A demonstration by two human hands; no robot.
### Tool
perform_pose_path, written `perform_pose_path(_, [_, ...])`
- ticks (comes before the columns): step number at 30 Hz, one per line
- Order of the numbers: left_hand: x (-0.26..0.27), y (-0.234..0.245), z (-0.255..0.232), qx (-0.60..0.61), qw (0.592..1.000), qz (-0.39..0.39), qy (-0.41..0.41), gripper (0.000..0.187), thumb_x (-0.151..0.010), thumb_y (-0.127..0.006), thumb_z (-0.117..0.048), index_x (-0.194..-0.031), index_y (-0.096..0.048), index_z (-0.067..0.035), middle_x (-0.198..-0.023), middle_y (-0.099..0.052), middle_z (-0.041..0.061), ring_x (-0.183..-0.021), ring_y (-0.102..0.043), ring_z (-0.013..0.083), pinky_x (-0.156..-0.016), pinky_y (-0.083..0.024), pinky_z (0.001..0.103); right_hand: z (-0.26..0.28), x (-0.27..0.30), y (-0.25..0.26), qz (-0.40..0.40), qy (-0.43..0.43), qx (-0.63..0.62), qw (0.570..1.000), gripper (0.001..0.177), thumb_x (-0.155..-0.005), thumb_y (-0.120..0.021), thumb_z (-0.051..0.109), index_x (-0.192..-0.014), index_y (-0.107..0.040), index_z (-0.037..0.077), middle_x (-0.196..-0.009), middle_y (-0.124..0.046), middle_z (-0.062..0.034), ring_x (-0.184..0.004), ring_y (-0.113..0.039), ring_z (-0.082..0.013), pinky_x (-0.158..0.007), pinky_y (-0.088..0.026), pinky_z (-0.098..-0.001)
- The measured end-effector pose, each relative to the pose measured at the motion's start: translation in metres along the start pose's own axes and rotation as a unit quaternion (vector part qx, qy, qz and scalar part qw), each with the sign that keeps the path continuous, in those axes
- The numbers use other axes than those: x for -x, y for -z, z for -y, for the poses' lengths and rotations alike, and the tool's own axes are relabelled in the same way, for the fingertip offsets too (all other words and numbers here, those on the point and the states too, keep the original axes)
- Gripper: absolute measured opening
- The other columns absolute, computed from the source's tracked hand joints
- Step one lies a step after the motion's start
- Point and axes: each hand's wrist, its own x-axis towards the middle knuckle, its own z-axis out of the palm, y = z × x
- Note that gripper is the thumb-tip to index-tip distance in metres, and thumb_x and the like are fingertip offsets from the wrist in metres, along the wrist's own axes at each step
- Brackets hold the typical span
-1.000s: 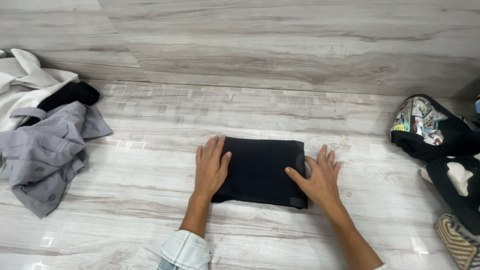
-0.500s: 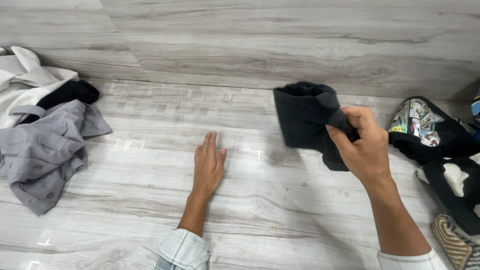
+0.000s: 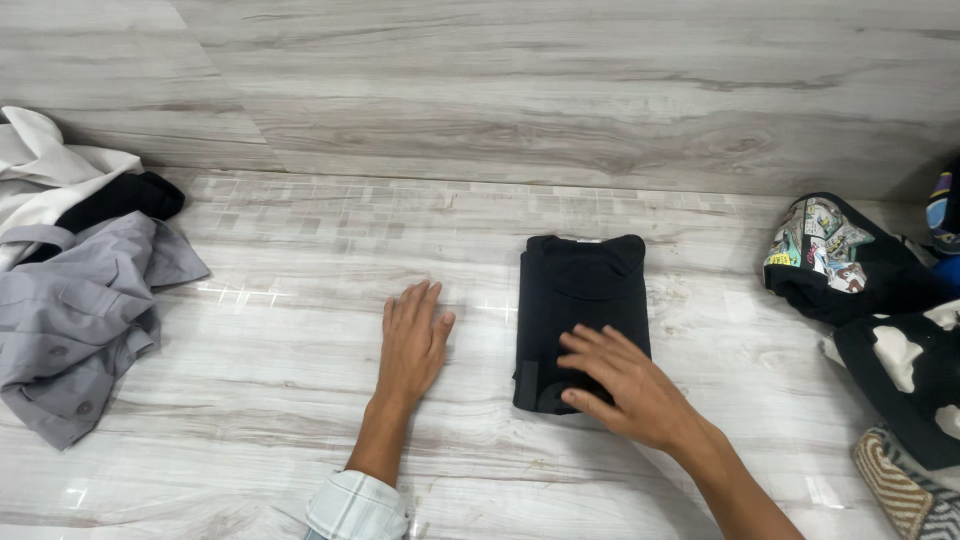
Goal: The person folds a light pink t-shirt, a pair of blue jeans, and a black long-sleeved shirt on a light wood-grain countertop. Each item is smoothed, folded into a compact rectangle, and placed into a wooden drawer.
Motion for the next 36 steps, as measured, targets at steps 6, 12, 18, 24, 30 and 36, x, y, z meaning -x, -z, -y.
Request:
perform_pose_path(6, [0.009,-0.011,-0.022,-0.012,0.99,0.037,-0.134,0.064,-0.104,-0.04,-0.051,-0.148,-0.05,-0.006,-0.157,-0.044,0.017,-0.151,-0.029,0.0329,-0.124,-0.011,0.052,-0.024,-0.006,-0.022,-0.079,-0.016,0.084,0.993,0.068,-0.096,-0.044,0.059,-0.148,-0.047,0.015,-0.162,-0.026,-0.0139,-0.152,-0.005,-0.0332,-0.118,-0.001,-0.0562])
perform_pose_path(12, [0.019,-0.023,-0.042,-0.008,0.971,0.172,-0.164,0.06,-0.099,-0.04,-0.056,-0.135,-0.064,-0.014,-0.149,-0.055,0.008,-0.153,-0.033,0.0277,-0.129,-0.012,0.053,-0.023,0.018,-0.036,-0.019,-0.025,0.038,0.999,0.073,-0.094,-0.047,0.062,-0.153,-0.046,0.018,-0.167,-0.026,-0.0103,-0.154,-0.003,-0.0304,-0.119,-0.001,-0.0543])
perform_pose_path(18, [0.006,-0.044,-0.049,-0.01,0.996,0.05,-0.066,0.069,-0.104,-0.036,-0.054,-0.137,-0.059,0.001,-0.153,-0.045,0.022,-0.151,-0.022,0.0396,-0.122,-0.007,0.058,-0.047,0.02,-0.02,-0.09,-0.131,-0.156,0.975,0.069,-0.089,-0.049,0.061,-0.146,-0.053,0.021,-0.164,-0.038,-0.0021,-0.156,-0.021,-0.0209,-0.126,-0.013,-0.0485])
perform_pose_path(24, [-0.022,-0.079,-0.066,-0.003,0.999,0.045,-0.027,0.073,-0.098,-0.05,-0.056,-0.134,-0.058,0.007,-0.155,-0.031,0.035,-0.152,-0.01,0.0466,-0.12,0.001,0.059,-0.086,-0.021,-0.028,-0.201,-0.259,-0.052,0.943,0.081,-0.093,-0.056,0.059,-0.147,-0.047,0.0,-0.159,-0.021,-0.0332,-0.151,-0.004,-0.0425,-0.116,0.003,-0.0602])
perform_pose_path(30, [-0.03,-0.081,-0.067,0.123,0.99,0.055,-0.031,0.066,-0.092,-0.065,-0.043,-0.134,-0.051,0.006,-0.15,-0.047,0.029,-0.146,-0.034,0.0436,-0.122,-0.012,0.054,-0.091,-0.027,-0.037,-0.217,-0.212,-0.12,0.945,0.072,-0.092,-0.055,0.054,-0.136,-0.054,-0.003,-0.162,-0.03,-0.0297,-0.157,-0.01,-0.0368,-0.124,0.005,-0.0582])
perform_pose_path(36, [-0.039,-0.06,-0.085,0.457,0.872,0.153,0.092,0.034,-0.093,-0.071,-0.015,-0.116,-0.049,-0.004,-0.112,-0.067,0.025,-0.11,-0.066,0.028,-0.093,-0.056,0.041,-0.08,-0.024,-0.022,-0.234,-0.219,-0.436,0.841,0.05,-0.092,-0.068,0.025,-0.132,-0.051,0.003,-0.13,-0.058,-0.0311,-0.129,-0.047,-0.0384,-0.103,-0.046,-0.0504])
